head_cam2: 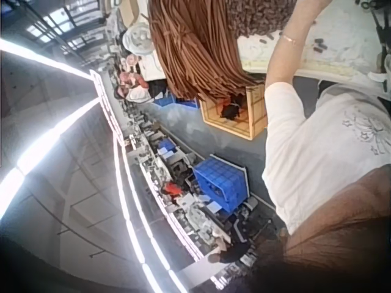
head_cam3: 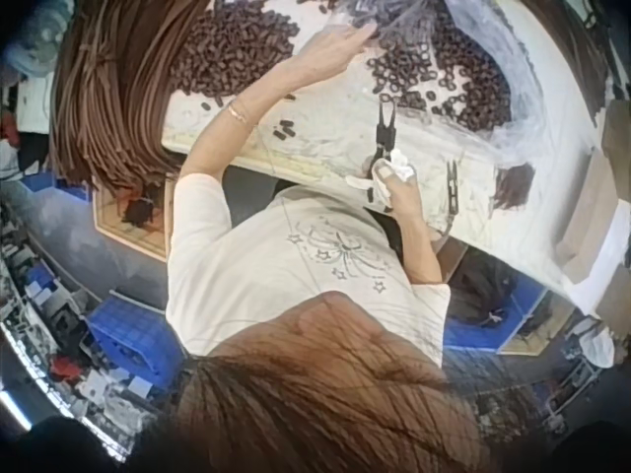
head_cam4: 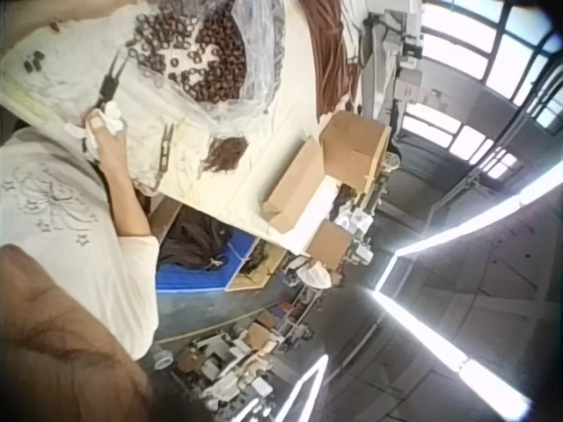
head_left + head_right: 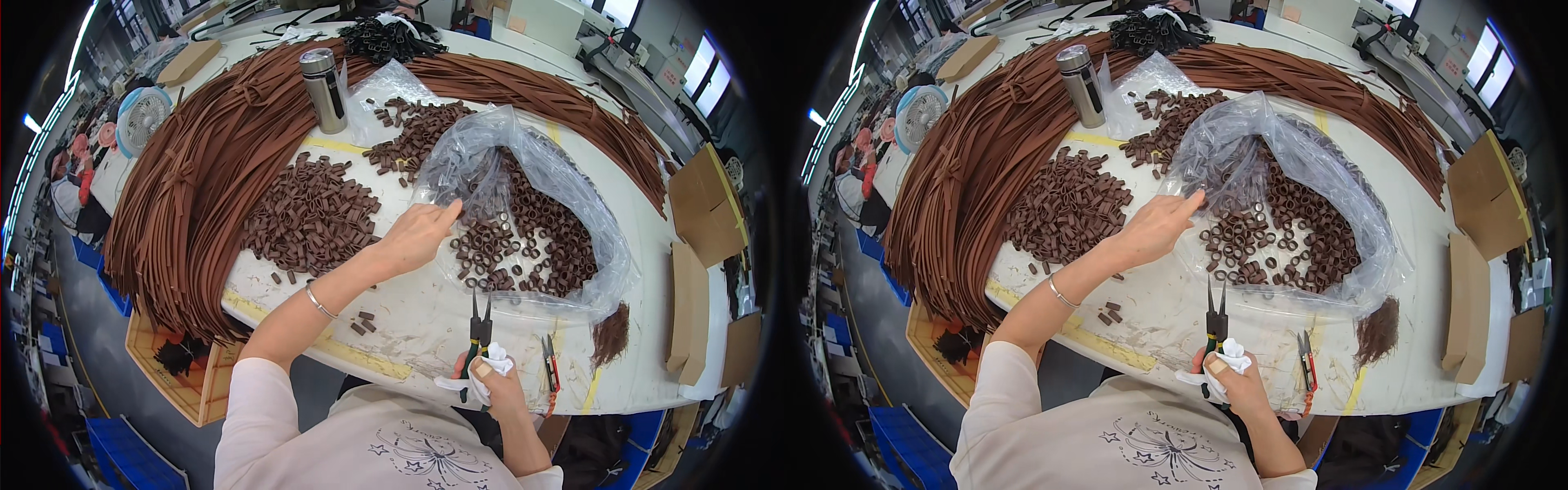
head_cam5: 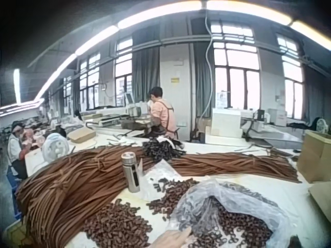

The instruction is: The person uses pliers to cut small brown leather strips into short cylindrical pieces. They pick up a strip, position the pliers, and cut a segment, repeating this process continuously. The cut pieces accumulate on the table and inside a clear plastic bag.

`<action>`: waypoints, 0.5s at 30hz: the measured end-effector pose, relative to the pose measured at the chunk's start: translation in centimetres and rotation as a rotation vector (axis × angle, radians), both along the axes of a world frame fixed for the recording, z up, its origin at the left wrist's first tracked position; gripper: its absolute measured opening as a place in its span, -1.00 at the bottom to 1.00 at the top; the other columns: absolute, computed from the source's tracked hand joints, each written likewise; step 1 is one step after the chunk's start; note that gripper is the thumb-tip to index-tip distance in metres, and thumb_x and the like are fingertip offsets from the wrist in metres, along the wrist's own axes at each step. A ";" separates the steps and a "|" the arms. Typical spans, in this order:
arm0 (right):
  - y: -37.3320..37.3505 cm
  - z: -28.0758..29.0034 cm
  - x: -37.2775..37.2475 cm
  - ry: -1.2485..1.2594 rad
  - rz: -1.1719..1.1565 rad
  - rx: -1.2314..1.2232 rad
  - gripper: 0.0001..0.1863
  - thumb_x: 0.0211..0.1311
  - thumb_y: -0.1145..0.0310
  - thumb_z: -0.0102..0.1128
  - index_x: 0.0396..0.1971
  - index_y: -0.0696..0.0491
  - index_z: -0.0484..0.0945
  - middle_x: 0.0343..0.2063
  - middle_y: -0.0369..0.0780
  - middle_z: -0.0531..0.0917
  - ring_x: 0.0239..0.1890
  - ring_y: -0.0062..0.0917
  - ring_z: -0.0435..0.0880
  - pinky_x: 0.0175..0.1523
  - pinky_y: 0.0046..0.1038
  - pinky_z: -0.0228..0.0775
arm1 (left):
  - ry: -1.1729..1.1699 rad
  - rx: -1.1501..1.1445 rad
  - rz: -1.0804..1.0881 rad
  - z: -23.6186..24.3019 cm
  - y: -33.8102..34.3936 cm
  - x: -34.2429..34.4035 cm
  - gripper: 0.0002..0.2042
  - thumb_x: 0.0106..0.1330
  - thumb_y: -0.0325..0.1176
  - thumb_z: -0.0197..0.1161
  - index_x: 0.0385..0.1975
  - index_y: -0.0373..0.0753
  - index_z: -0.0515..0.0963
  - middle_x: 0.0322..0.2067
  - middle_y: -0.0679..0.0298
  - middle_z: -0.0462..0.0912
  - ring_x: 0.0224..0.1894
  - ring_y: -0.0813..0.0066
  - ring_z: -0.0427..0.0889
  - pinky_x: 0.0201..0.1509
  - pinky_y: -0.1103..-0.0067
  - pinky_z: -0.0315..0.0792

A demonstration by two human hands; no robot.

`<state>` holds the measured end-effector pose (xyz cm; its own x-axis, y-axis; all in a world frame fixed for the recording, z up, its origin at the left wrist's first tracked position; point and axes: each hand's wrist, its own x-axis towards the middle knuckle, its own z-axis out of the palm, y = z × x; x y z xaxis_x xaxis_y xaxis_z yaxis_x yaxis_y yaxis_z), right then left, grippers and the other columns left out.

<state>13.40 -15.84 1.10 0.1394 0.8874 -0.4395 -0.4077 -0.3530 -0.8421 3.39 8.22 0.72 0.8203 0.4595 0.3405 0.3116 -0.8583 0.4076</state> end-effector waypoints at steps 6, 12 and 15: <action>-0.4 0.0 0.1 -0.107 0.117 0.056 -0.85 0.04 0.38 0.06 -0.46 0.16 0.49 -0.55 -0.33 0.51 -0.49 -0.74 0.40 -0.39 -0.69 0.21 | -0.217 0.303 -0.020 0.7 0.6 -2.8 -0.69 -0.06 -0.57 0.12 -0.24 -0.34 0.37 -0.46 0.18 0.46 -0.29 0.27 0.41 -0.21 0.44 0.25; -0.5 0.7 0.1 -0.138 0.177 0.028 -0.88 0.05 0.42 0.08 -0.44 0.15 0.49 -0.52 -0.34 0.52 -0.44 -0.72 0.42 -0.31 -0.64 0.25 | 0.291 0.246 -0.081 -2.8 -0.7 -7.7 -0.82 -0.15 -0.52 0.16 -0.48 -0.26 0.39 -0.48 0.25 0.40 -0.38 0.36 0.35 -0.28 0.47 0.23; 0.0 0.6 0.0 -0.203 0.272 0.075 -0.88 0.06 0.43 0.07 -0.42 0.14 0.49 -0.48 -0.35 0.51 -0.40 -0.72 0.42 -0.30 -0.66 0.24 | 0.279 0.223 -0.025 -3.1 -1.0 -7.8 -0.85 -0.12 -0.53 0.14 -0.50 -0.26 0.38 -0.47 0.23 0.40 -0.31 0.33 0.35 -0.24 0.48 0.24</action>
